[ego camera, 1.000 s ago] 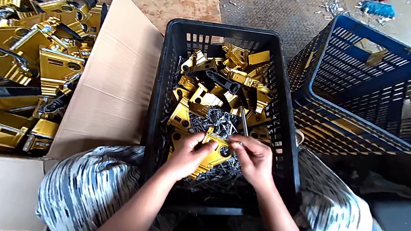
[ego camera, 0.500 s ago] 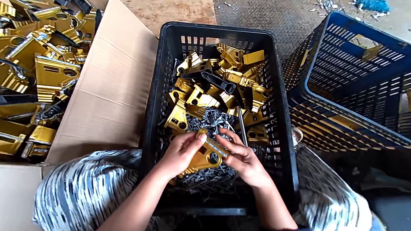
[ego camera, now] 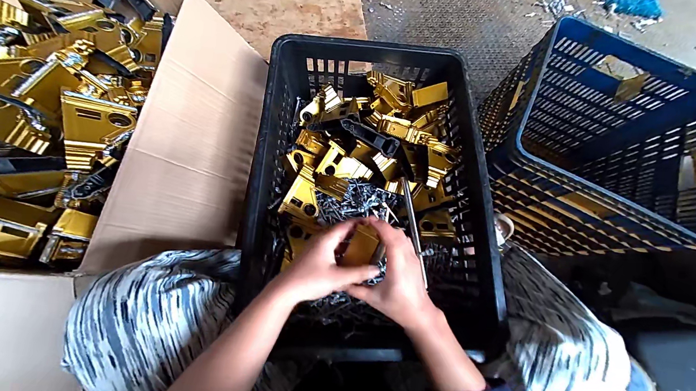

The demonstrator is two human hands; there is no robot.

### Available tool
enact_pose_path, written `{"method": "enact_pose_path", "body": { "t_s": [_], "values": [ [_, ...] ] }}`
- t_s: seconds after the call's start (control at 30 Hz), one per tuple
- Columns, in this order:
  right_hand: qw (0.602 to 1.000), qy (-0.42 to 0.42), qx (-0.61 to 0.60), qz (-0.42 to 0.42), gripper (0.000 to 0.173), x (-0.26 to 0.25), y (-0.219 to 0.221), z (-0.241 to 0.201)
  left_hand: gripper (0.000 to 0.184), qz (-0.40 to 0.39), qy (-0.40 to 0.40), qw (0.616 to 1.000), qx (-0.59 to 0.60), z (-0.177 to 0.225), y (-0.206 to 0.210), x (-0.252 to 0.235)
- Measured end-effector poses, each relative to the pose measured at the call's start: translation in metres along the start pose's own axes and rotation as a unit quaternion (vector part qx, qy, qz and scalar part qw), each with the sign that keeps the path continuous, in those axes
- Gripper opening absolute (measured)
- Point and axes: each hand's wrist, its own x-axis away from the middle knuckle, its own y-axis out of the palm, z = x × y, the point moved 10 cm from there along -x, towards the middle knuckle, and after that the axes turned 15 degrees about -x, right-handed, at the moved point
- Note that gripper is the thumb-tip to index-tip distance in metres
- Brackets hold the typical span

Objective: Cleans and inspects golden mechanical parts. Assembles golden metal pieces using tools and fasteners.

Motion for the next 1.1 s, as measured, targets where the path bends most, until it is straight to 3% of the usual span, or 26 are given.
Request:
{"method": "enact_pose_path", "body": {
  "t_s": [0.07, 0.1, 0.2, 0.3, 0.43, 0.5, 0.57, 0.63, 0.67, 0.73, 0.8, 0.87, 0.93, 1.0, 1.1],
  "values": [
    [0.998, 0.038, -0.039, -0.023, 0.106, -0.001, 0.002, 0.006, 0.066, -0.013, 0.009, 1.0, 0.017, 0.001, 0.005, 0.002],
    [0.993, 0.067, -0.092, -0.035, 0.097, -0.002, 0.001, 0.01, 0.065, -0.021, 0.016, 0.999, 0.029, 0.0, 0.005, 0.002],
    [0.96, 0.142, -0.239, -0.023, 0.031, 0.001, -0.007, 0.026, 0.06, -0.031, 0.045, 0.997, 0.054, 0.005, 0.004, 0.005],
    [0.948, 0.166, -0.271, 0.014, 0.008, 0.005, -0.008, 0.034, 0.048, -0.005, 0.053, 0.998, 0.03, 0.005, 0.005, 0.003],
    [0.942, 0.185, -0.275, 0.054, 0.007, 0.008, -0.011, 0.037, 0.05, -0.04, 0.005, 0.998, 0.051, -0.002, 0.007, 0.003],
    [0.938, 0.151, -0.293, 0.105, 0.01, 0.007, -0.022, 0.033, 0.059, -0.088, -0.067, 0.981, 0.162, -0.013, 0.012, 0.007],
    [0.937, 0.099, -0.317, 0.112, 0.013, 0.003, -0.028, 0.026, 0.067, -0.149, -0.13, 0.936, 0.291, -0.022, 0.027, 0.011],
    [0.941, 0.066, -0.325, 0.058, 0.013, -0.003, -0.022, 0.022, 0.069, -0.116, -0.183, 0.885, 0.413, -0.021, 0.031, 0.012],
    [0.948, 0.065, -0.311, 0.032, 0.015, -0.006, -0.019, 0.022, 0.057, -0.051, -0.202, 0.87, 0.448, -0.021, 0.024, 0.01],
    [0.972, 0.124, -0.197, 0.02, 0.019, -0.009, -0.031, 0.038, 0.03, 0.083, -0.205, 0.855, 0.47, -0.029, -0.002, 0.005],
    [0.961, 0.278, 0.012, 0.003, 0.022, -0.004, -0.057, 0.071, 0.028, 0.178, -0.173, 0.859, 0.447, -0.039, -0.027, 0.002],
    [0.881, 0.44, 0.158, -0.071, 0.033, 0.016, -0.069, 0.115, 0.035, 0.221, -0.129, 0.861, 0.44, -0.04, -0.043, 0.002],
    [0.78, 0.557, 0.216, -0.188, 0.046, 0.046, -0.059, 0.146, 0.042, 0.217, -0.08, 0.861, 0.452, -0.031, -0.047, 0.001],
    [0.736, 0.587, 0.231, -0.247, 0.046, 0.058, -0.049, 0.145, 0.05, 0.198, -0.04, 0.862, 0.464, -0.025, -0.043, -0.001],
    [0.779, 0.55, 0.225, -0.199, 0.041, 0.041, -0.056, 0.116, 0.062, 0.197, -0.015, 0.852, 0.485, -0.021, -0.04, -0.003]
  ]
}}
